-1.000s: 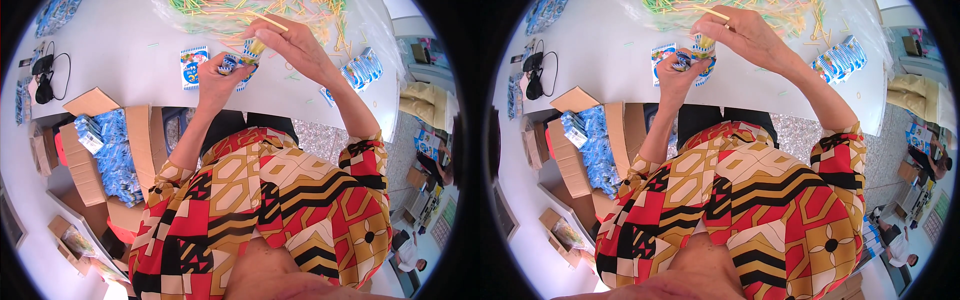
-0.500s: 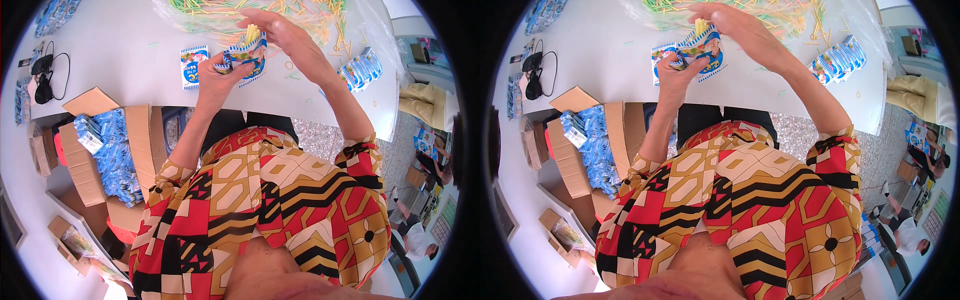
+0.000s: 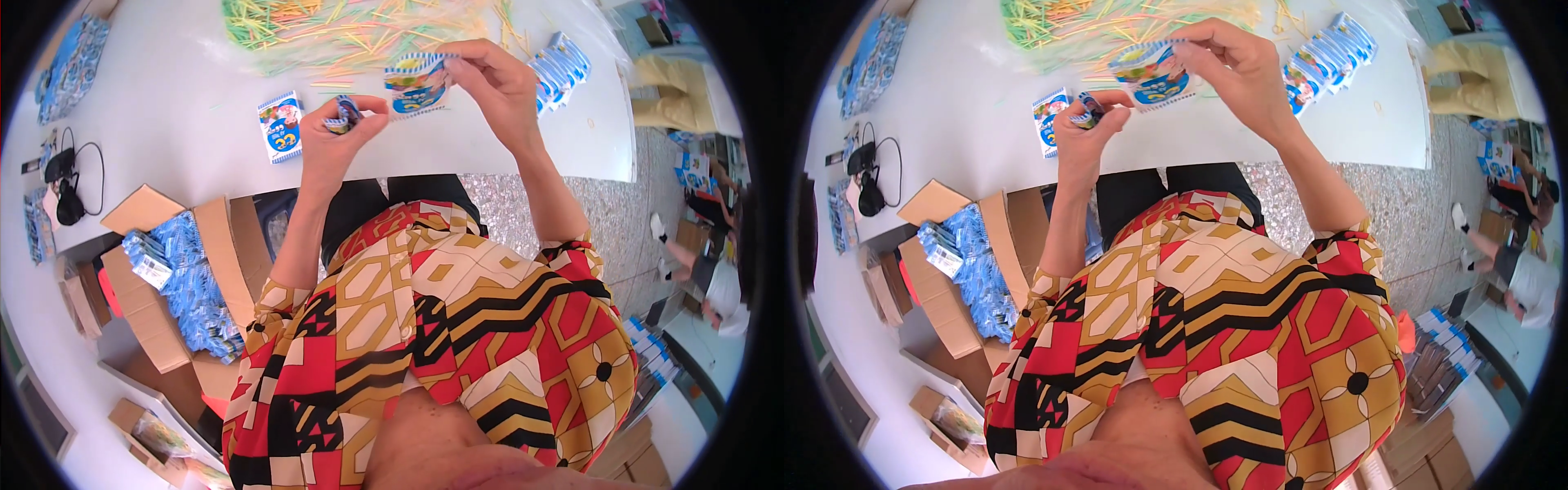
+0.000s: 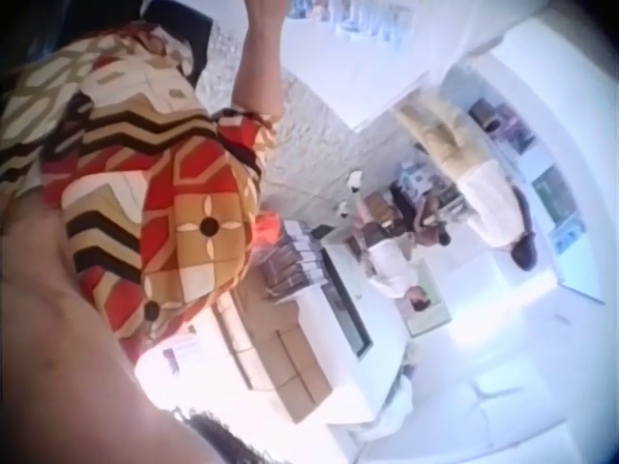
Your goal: Packaging colorful plastic rings into small bags at a workshop table.
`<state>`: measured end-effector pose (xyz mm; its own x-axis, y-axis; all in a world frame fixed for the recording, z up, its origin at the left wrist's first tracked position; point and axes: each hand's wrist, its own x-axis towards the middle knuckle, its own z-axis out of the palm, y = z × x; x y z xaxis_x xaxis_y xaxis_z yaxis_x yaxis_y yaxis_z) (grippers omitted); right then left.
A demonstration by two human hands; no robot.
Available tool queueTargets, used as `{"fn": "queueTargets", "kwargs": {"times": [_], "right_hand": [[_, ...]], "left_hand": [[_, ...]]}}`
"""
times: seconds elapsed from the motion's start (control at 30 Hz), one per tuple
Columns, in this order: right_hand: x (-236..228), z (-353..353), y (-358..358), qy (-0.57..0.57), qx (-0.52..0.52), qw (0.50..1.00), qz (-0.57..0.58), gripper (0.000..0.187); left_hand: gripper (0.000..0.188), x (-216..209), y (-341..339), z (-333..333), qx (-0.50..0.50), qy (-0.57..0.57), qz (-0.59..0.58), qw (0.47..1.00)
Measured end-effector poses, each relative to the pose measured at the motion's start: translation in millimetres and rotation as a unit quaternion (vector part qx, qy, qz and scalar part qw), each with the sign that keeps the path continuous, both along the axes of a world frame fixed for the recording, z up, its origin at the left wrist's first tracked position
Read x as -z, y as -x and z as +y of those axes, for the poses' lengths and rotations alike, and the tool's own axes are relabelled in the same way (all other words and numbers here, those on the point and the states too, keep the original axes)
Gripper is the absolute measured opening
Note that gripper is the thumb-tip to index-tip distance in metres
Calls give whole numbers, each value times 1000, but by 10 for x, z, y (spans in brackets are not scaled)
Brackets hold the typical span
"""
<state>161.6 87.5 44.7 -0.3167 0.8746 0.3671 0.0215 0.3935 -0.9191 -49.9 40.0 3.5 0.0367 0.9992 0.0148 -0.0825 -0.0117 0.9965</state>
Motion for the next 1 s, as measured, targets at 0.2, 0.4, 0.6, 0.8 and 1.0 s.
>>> {"fn": "queueTargets", "kwargs": {"times": [0.2, 0.4, 0.6, 0.8, 1.0], "right_hand": [[449, -139, -546, 76, 104, 991, -36, 15], [1014, -207, -1015, 147, 223, 961, 76, 11], [1496, 8, -1374, 103, 294, 950, 26, 12], [1525, 87, -1531, 25, 357, 926, -120, 22], [956, 38, -1156, -176, 370, 882, -234, 26]], "left_hand": [[30, 52, -84, -17, -1, 75, -77, 994], [33, 126, -221, -19, 72, 147, -169, 972], [35, 216, -412, -6, 136, 192, -255, 938], [37, 216, -445, -31, 173, 189, -345, 903], [26, 258, -542, -37, 134, 201, -302, 922]]}}
